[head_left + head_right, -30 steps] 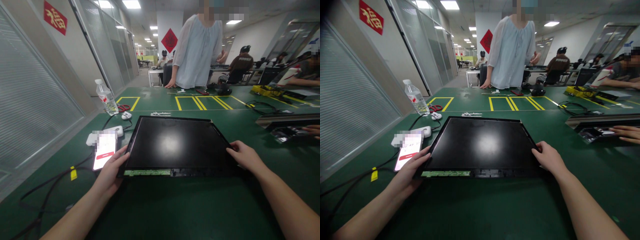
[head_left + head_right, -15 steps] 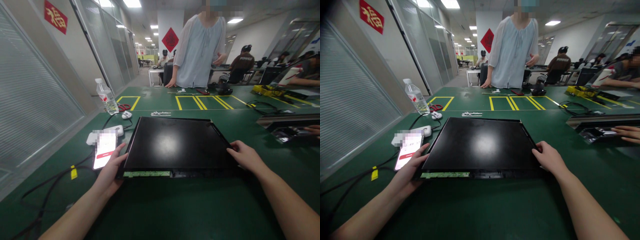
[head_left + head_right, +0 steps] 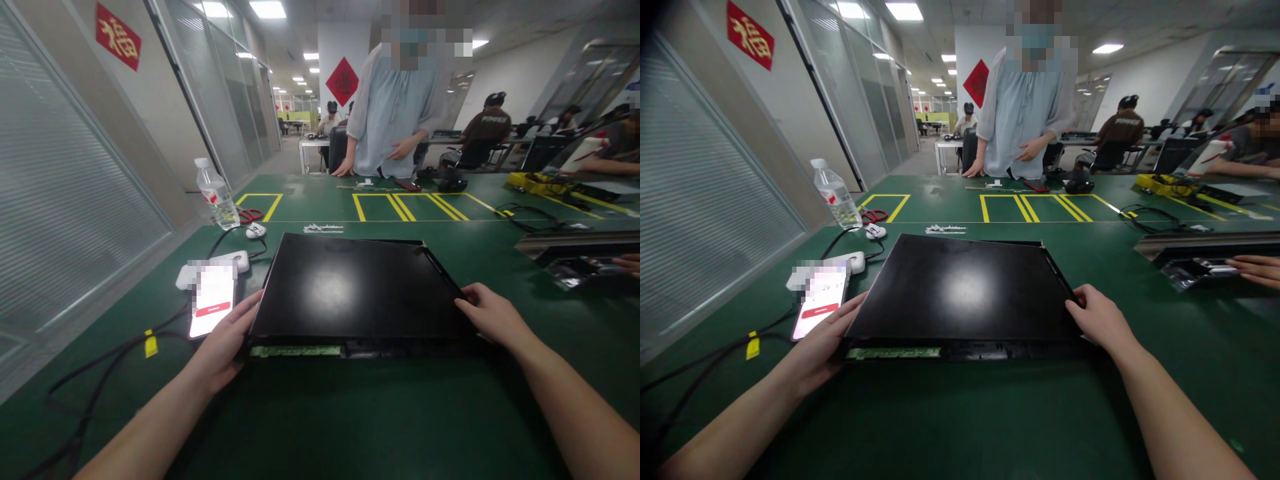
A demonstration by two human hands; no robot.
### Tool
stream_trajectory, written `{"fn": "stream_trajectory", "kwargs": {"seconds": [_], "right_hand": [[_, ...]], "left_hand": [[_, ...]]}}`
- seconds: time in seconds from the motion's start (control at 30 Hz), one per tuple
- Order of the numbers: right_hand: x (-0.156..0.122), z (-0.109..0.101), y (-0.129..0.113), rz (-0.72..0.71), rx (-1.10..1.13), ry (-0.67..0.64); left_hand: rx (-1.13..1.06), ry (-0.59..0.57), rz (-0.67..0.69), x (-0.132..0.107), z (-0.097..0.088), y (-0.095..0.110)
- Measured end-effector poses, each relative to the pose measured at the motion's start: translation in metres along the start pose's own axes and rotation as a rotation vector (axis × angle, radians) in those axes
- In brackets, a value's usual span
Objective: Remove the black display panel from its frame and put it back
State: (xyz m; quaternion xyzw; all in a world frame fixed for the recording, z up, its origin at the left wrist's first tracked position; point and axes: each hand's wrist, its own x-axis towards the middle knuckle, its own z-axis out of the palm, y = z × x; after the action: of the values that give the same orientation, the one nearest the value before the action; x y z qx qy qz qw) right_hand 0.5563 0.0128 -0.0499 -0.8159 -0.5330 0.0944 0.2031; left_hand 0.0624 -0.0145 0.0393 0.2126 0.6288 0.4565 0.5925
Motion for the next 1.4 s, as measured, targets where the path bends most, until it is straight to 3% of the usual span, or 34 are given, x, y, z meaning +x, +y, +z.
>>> {"fn": "stream_trajectory", "kwargs": {"seconds": [0.27,0.6,0.73,1.03,1.4], "right_hand": [[0.000,-0.001,-0.002,-0.007,-0.005,-0.006],[-0.003,-0.005,-0.008,0.020,0.015,-0.020],[-0.002,-0.003,-0.005,-0.002,0.017,-0.003],[-0.002,-0.003,-0.006,0.005,0.004,-0.027],[-0.002,-0.002,-0.003,0.028,0.123,0.014]], "left_hand": [[0.062,0.028,0.056,-0.002,0.003,0.000],[0.064,-0.091,0.194,0.012,-0.015,-0.007],[0.159,-0.165,0.252,0.015,-0.022,-0.011],[0.157,-0.198,0.332,0.013,-0.024,-0.010],[0.030,-0.302,0.304,0.011,-0.020,-0.016]]}}
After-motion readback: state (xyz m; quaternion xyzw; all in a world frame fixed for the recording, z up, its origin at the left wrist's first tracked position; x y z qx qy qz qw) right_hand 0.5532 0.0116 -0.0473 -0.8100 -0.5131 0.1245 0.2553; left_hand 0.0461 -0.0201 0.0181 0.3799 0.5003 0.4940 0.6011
